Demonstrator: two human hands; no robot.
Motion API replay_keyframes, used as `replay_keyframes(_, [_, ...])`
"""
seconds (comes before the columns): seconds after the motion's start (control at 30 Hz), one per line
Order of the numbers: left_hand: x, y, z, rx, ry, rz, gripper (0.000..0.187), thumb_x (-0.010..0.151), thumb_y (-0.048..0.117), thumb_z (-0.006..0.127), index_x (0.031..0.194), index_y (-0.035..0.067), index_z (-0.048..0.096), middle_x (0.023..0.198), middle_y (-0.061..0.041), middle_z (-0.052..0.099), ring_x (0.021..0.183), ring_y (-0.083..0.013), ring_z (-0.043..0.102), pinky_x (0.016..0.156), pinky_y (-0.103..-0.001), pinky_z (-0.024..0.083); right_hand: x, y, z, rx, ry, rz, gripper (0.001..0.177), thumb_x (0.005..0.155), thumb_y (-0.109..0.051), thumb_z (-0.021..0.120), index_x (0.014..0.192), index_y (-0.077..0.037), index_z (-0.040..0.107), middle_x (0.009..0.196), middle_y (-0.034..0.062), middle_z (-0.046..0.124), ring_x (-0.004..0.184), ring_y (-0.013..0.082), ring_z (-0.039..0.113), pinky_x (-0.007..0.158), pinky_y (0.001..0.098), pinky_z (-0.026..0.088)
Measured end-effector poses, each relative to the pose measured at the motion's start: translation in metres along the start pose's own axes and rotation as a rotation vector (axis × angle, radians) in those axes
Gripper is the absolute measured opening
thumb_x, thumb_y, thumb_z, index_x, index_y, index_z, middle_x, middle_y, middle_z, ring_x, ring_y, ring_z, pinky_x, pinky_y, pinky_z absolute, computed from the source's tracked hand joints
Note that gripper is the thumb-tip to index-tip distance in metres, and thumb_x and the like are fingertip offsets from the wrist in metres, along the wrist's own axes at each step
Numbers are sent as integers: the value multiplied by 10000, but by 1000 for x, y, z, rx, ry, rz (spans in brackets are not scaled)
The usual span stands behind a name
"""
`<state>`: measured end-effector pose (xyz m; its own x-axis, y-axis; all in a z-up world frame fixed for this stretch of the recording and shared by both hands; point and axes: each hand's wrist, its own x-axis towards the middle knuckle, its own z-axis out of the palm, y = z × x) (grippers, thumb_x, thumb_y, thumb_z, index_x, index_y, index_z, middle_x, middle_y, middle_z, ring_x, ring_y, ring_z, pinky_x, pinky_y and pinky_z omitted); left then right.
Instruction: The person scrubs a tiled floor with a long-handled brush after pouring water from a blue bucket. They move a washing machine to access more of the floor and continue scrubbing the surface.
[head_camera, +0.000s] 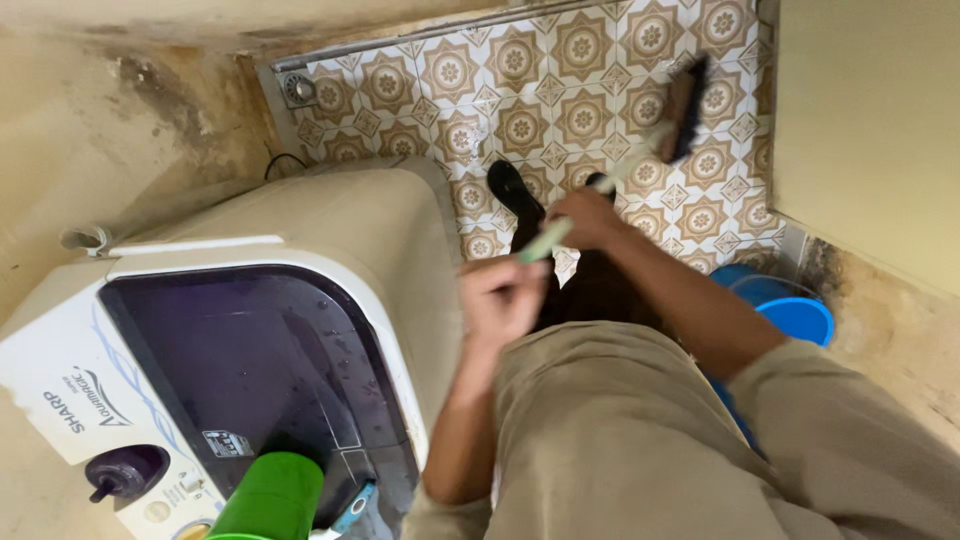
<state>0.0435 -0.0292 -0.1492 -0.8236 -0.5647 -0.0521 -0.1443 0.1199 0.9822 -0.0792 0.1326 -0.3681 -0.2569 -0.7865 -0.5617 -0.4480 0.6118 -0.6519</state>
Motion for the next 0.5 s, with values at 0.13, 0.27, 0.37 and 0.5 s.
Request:
replay_keyframes(0.13, [-5,63,-113,218,223,-42,377,884,103,768,646,9,491,596,-33,455,543,-140,470,512,-261,366,87,-123,35,-10,-81,-327,207,804,-390,744,958,-262,797,926,43,728,852,304,677,824,449,534])
replay_keyframes(0.27, [16,114,-156,239,241,142,428,969,188,703,647,20,477,605,-50,526,480,-110,510,501,-217,402,135,-249,22,196,32,-495,176,621,-172,733,790,-205,772,753,45,753,754,253,700,738,412,541])
replay_keyframes(0.37, [31,120,-161,434,196,177,433,982,171,704,644,25,477,598,-57,503,464,-122,487,482,-236,343,157,-284,8,423,143,-647,230,784,-237,755,644,-72,676,647,158,663,624,348,658,645,485,500])
replay_keyframes(0.5, [54,116,-141,607,2,251,459,928,130,738,568,27,474,513,-43,438,438,-163,453,474,-308,312,160,-289,-10,569,238,-754,279,802,-180,718,626,6,607,628,201,614,591,372,622,605,497,475])
